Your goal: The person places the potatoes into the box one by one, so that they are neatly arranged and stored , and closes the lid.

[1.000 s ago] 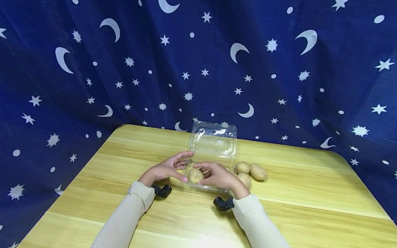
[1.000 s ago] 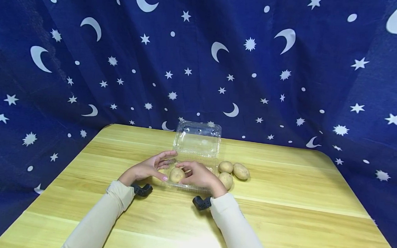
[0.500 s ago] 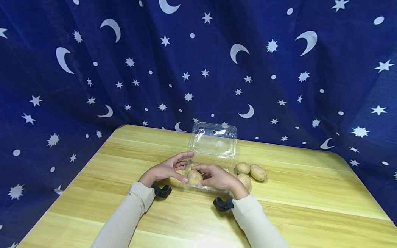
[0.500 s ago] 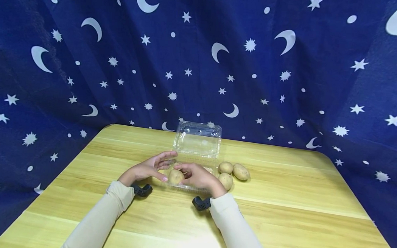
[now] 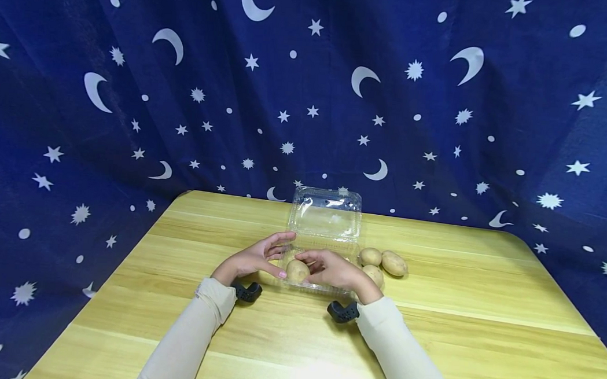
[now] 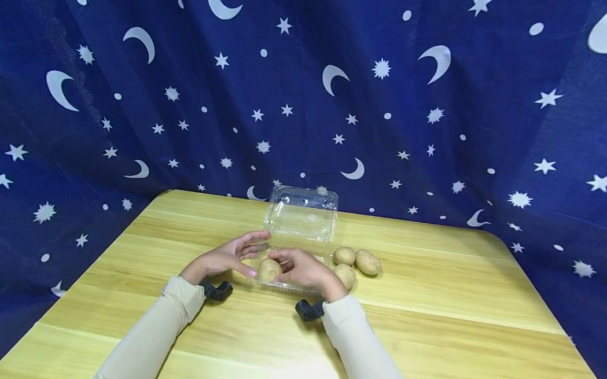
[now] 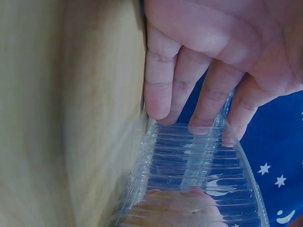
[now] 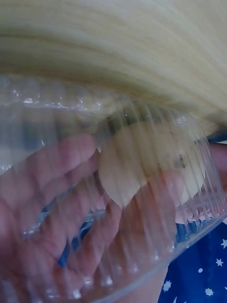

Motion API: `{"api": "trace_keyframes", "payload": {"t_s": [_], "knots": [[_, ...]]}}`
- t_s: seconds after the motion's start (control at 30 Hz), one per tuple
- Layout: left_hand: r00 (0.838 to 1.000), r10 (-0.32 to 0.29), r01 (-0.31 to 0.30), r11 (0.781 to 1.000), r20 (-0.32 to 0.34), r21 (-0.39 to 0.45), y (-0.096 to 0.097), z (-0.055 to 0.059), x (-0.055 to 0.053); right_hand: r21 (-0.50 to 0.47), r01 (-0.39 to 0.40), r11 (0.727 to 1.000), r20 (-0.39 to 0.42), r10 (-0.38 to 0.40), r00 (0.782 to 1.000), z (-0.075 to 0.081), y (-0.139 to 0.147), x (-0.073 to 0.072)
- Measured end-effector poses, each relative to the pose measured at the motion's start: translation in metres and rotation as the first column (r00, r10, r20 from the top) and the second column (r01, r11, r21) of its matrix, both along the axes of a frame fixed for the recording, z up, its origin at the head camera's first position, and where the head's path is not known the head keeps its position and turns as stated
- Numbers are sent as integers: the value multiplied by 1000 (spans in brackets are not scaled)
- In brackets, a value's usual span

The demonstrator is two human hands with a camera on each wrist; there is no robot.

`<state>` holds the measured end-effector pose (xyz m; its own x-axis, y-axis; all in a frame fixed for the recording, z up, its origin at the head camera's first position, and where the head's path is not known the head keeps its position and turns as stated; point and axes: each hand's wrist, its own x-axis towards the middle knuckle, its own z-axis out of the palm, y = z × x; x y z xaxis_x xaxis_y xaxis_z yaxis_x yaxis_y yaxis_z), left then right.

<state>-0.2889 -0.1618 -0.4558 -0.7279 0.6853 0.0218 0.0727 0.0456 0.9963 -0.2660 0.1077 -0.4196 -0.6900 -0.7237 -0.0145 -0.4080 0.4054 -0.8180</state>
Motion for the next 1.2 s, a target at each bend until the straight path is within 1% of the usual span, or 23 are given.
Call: {"api": "trace_keyframes", "payload": {"t_s": [0.27, 0.53, 0.73, 0.9, 1.03, 1.2], "knots": [[1000, 5, -5, 1000, 2, 2, 1, 2, 1, -17, 41, 999, 17, -41, 999, 0, 0, 2], [1000, 15, -15, 1000, 1, -12, 1, 2, 3, -50, 73, 996, -30, -75, 997, 2, 4, 5], [1000, 13, -13, 1000, 5, -6, 1, 1, 2, -80, 97, 992, -44, -101, 994, 5, 7, 8], [1000, 16, -16, 1000, 8, 1, 2, 1, 3, -112, 105, 988, -81, -114, 990, 5, 12, 9], [1000, 19, -19, 1000, 3, 3, 2, 1, 3, -142, 137, 980, -94, -151, 984, 4, 17, 10], [1000, 16, -16, 1000, -3, 4, 2, -1, 3, -215, 163, 963, -100, -188, 977, 1, 23, 11]]}}
